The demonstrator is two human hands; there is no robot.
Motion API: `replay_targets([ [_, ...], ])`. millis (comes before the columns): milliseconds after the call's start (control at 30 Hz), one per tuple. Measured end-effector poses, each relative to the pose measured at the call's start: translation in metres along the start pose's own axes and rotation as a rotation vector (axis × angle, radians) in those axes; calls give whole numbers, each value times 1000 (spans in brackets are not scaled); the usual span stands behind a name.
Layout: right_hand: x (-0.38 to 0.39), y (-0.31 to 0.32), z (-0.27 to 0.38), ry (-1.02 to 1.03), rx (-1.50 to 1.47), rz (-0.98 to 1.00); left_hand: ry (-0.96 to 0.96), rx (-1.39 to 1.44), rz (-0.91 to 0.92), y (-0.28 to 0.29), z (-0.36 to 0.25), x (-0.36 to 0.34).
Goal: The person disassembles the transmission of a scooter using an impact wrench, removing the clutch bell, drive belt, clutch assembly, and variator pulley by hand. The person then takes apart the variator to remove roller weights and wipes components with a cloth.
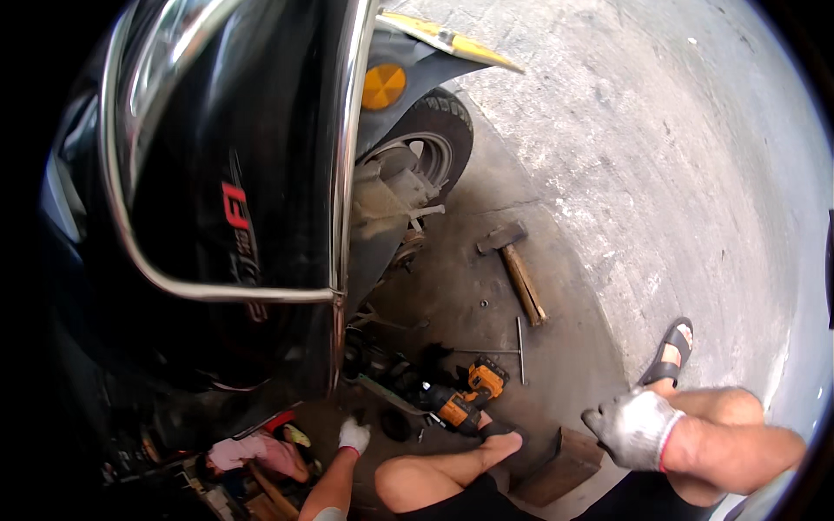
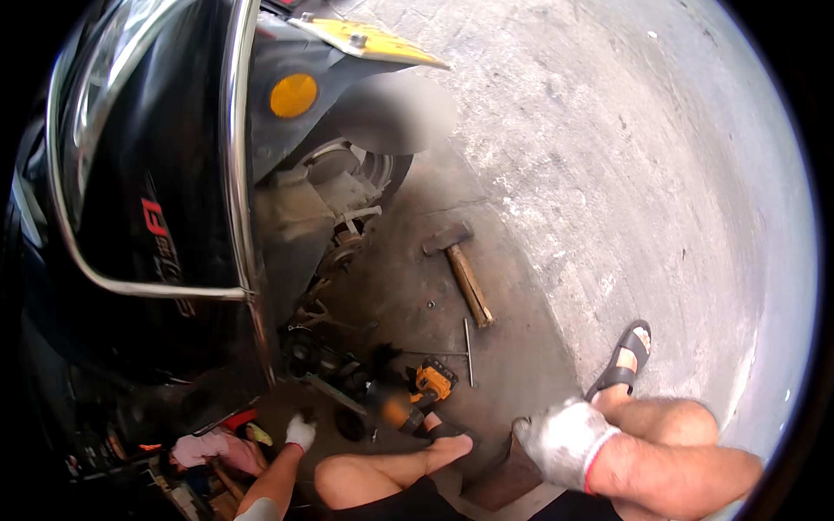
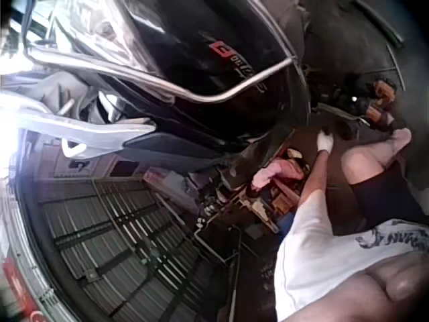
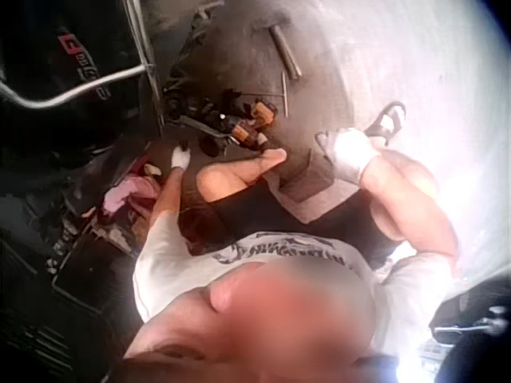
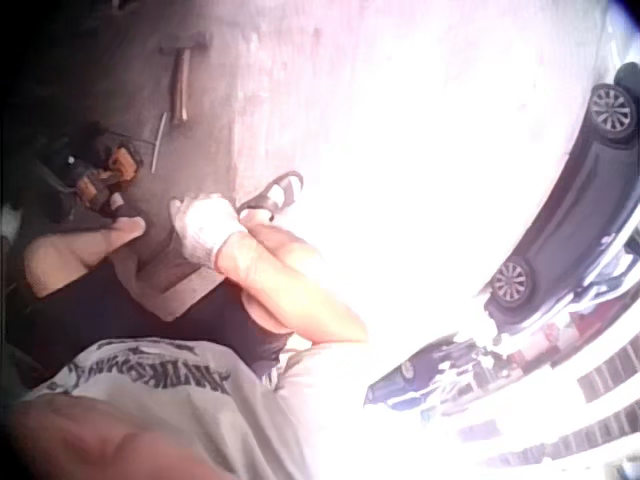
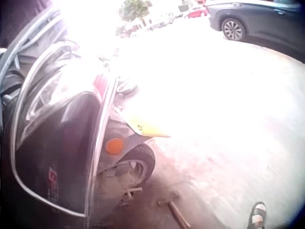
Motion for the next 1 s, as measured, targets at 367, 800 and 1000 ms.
replay_targets([
  [367,72,-41,-56,-300,-465,-348,-250,393,213,208,-233,348],
  [800,343,-24,-142,-755,-1021,-783,-505,190,324,265,-475,450],
  [1000,397,210,-194,-753,-930,-772,-664,165,266,313,-590,387],
])
Point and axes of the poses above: each hand's wrist, its own x-axis away from the middle knuckle, its own y-axis out of the back of the hand, z = x × y, the point moved 5 cm from there along -x, towards the middle knuckle, and after that the axes turned 6 degrees about z, right-handed, at the moved point
